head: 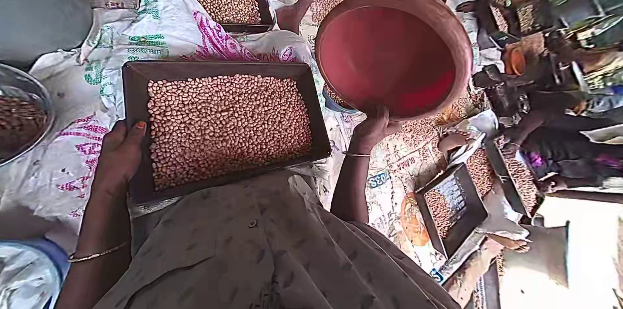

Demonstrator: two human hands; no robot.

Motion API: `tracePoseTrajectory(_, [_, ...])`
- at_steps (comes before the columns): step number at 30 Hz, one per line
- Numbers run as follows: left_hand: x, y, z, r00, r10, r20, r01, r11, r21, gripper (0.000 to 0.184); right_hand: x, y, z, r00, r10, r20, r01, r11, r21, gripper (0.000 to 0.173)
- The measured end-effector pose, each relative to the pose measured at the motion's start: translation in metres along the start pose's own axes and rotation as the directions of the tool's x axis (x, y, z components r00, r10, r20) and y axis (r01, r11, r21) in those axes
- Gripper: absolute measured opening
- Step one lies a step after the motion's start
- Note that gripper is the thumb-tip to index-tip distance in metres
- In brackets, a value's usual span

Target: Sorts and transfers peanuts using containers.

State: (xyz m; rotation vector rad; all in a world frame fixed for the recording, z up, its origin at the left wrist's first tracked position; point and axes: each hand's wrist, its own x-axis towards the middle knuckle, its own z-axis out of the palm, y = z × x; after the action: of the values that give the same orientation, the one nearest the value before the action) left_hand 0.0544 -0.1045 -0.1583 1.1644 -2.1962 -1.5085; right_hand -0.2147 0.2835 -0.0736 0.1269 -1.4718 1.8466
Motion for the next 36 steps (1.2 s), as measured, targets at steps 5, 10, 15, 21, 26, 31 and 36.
tracePoseTrajectory(5, [-0.001, 0.002, 0.001, 0.996, 0.085, -0.004, -0.084, 0.991, 0.103, 0.054, 0.033, 0.027, -0.084, 0.763, 0.609, -0.217, -0.610, 0.789, 0.069, 0.025])
tracePoseTrajectory(10, [0.002, 0.010, -0.001, 0.971, 0.231, -0.052, -0.180, 0.862, 0.474, 0.052, 0.089, 0.079, -0.153, 0.678, 0.678, -0.284, -0.609, 0.734, 0.299, 0.027])
tracePoseTrajectory(15, [0.002, 0.060, 0.010, 0.908, 0.417, -0.047, -0.335, 0.789, 0.515, 0.054, 0.110, 0.063, -0.093, 0.749, 0.654, -0.107, -0.617, 0.747, 0.246, 0.034])
tracePoseTrajectory(21, [0.046, 0.086, 0.055, 0.890, 0.429, 0.154, -0.453, 0.795, 0.403, 0.051, -0.025, 0.026, 0.039, 0.607, 0.367, 0.705, -0.201, 0.929, -0.310, 0.019])
tracePoseTrajectory(26, [0.054, 0.069, 0.079, 0.892, 0.370, 0.260, -0.448, 0.805, 0.389, 0.050, -0.097, 0.072, 0.086, 0.238, 0.346, 0.908, 0.346, 0.843, -0.412, 0.050])
tracePoseTrajectory(31, [0.063, 0.070, 0.071, 0.915, 0.401, 0.032, -0.394, 0.876, 0.277, 0.047, -0.164, 0.040, 0.144, -0.046, 0.226, 0.973, 0.416, 0.890, -0.187, 0.054])
tracePoseTrajectory(36, [0.054, 0.068, 0.053, 0.908, 0.337, 0.248, -0.386, 0.905, 0.182, 0.047, -0.197, -0.027, 0.133, -0.591, 0.260, 0.764, 0.431, 0.902, 0.027, 0.087])
